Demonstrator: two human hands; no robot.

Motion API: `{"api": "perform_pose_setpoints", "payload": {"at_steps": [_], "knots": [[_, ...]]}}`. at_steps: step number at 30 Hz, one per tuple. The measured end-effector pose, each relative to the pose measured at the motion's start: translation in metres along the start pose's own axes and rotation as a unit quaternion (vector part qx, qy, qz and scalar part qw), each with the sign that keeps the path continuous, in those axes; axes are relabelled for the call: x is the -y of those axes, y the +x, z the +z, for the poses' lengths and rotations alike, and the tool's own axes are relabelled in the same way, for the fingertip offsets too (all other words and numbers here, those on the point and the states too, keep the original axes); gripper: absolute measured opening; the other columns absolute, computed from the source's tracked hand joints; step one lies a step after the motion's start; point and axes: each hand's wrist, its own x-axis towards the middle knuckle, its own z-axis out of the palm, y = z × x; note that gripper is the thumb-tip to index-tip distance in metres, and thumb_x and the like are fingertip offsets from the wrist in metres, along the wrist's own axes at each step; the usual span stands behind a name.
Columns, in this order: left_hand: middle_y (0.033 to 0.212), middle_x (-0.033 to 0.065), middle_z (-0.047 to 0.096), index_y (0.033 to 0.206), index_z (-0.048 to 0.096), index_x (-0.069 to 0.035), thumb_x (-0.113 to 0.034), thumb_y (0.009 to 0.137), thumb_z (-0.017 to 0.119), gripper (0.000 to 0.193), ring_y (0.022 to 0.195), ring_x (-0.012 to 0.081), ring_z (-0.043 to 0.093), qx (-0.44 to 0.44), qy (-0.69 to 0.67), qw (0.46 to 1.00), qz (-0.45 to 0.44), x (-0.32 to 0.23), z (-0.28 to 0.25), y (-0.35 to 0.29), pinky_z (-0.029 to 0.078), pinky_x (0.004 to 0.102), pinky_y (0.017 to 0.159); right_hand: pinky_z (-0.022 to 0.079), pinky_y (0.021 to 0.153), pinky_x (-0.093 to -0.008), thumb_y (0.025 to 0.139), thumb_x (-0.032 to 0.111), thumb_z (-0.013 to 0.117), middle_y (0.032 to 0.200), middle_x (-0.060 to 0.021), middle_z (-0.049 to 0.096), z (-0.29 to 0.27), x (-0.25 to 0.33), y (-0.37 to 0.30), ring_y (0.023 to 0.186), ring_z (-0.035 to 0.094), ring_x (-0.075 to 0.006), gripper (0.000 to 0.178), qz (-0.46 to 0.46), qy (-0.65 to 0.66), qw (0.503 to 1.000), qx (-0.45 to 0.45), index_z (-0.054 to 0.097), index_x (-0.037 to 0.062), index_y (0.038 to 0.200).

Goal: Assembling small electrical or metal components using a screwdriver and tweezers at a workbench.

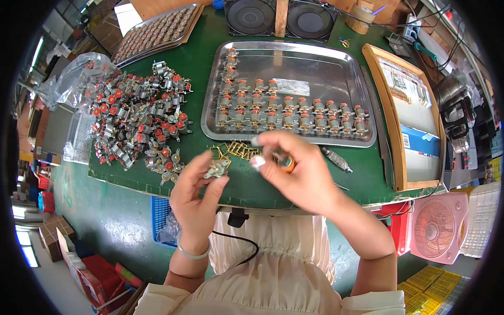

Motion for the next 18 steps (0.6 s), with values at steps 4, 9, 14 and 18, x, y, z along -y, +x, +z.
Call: {"api": "perform_pose_setpoints", "payload": {"at_steps": [4,9,14,18], "knots": [[0.096,0.0157,0.058,0.108,0.042,0.002,0.004,0.077,0.059,0.035,0.084,0.0205,0.061,0.018,-0.243,0.962,-0.123,0.0,-0.007,-0.001,0.051,0.0258,0.067,0.047,0.056,-0.0286,0.064,0.001,0.065,0.089,-0.0109,0.056,-0.01,-0.017,0.0,0.067,0.058,-0.019,0.039,-0.1,-0.234,0.966,0.055,0.052,0.003,0.101],[0.095,0.0167,0.059,0.105,0.043,0.002,-0.003,0.084,0.053,0.024,0.08,0.0233,0.062,0.03,-0.296,0.938,-0.175,-0.003,-0.012,0.004,0.052,0.0291,0.068,0.046,0.049,-0.0312,0.062,0.0,0.064,0.093,-0.0084,0.058,-0.008,-0.017,-0.005,0.064,0.06,-0.0218,0.054,-0.135,-0.379,0.909,0.109,0.042,0.0053,0.11],[0.093,0.0148,0.059,0.1,0.047,0.003,-0.006,0.085,0.052,0.018,0.08,0.0236,0.062,0.019,-0.335,0.923,-0.186,-0.003,-0.006,0.005,0.053,0.0306,0.068,0.045,0.047,-0.0304,0.063,-0.001,0.064,0.091,-0.0077,0.059,-0.015,-0.032,-0.008,0.055,0.057,-0.0189,0.055,-0.173,-0.383,0.904,0.075,0.041,0.0062,0.112],[0.092,0.0133,0.059,0.099,0.048,0.003,-0.003,0.085,0.052,0.017,0.08,0.0221,0.062,0.061,-0.296,0.938,-0.168,0.001,0.005,0.002,0.053,0.0294,0.069,0.039,0.042,-0.0239,0.066,-0.003,0.063,0.09,-0.0056,0.061,-0.023,-0.02,-0.01,0.05,0.049,-0.0106,0.058,-0.093,-0.242,0.964,0.056,0.038,0.0062,0.117]]}}
